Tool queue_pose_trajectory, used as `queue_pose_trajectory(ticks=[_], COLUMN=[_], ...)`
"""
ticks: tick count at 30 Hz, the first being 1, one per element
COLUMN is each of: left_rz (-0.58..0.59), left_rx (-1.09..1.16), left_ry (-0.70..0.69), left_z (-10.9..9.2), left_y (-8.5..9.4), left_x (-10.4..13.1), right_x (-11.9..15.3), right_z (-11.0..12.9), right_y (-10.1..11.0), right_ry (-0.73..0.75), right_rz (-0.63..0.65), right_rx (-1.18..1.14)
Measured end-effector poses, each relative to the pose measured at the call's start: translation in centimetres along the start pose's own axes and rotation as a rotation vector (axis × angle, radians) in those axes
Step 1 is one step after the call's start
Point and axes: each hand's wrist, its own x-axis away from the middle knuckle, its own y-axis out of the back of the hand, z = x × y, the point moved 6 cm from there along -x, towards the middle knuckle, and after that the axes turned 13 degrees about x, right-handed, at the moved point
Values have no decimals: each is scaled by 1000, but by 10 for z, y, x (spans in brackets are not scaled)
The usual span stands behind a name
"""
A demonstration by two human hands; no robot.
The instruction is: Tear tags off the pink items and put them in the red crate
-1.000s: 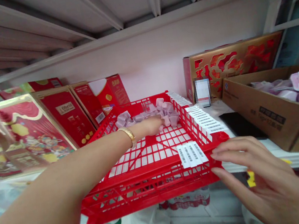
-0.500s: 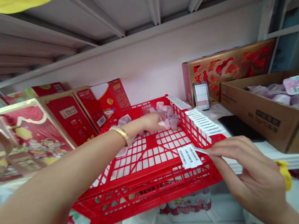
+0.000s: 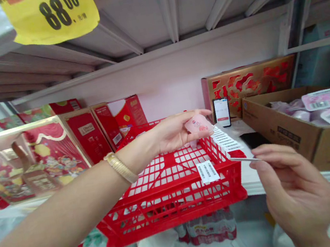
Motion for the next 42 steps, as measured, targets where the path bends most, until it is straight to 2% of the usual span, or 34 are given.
queue_pose_trajectory(ticks=[3, 5, 8, 11, 17, 22, 27, 34, 42], left_rz=[62, 67, 34, -11, -35, -113, -90, -15, -85], left_rx=[61, 36, -52, -118, -186, -326, -372, -362, -489], left_ry=[-16, -29, -72, -141, -246, -328, -351, -345, -400], left_z=[6, 13, 21, 25, 24, 21, 21, 21, 17], left_y=[-3, -1, 5, 11, 6, 7, 5, -1, 1], left_x=[3, 5, 5, 4, 6, 7, 8, 10, 11], right_x=[3, 7, 14, 17, 9, -19, -43, -49, -53], right_z=[-8, -16, -26, -27, -18, -10, -13, -20, -8], right_y=[7, 9, 7, 5, -1, -4, -21, -44, -48], right_ry=[-83, -183, -304, -328, -221, -170, -104, -12, 74], right_rz=[-49, -35, -1, 6, 136, 123, 269, 439, 447], right_rx=[18, 21, -28, -107, -127, 6, 116, 127, 208])
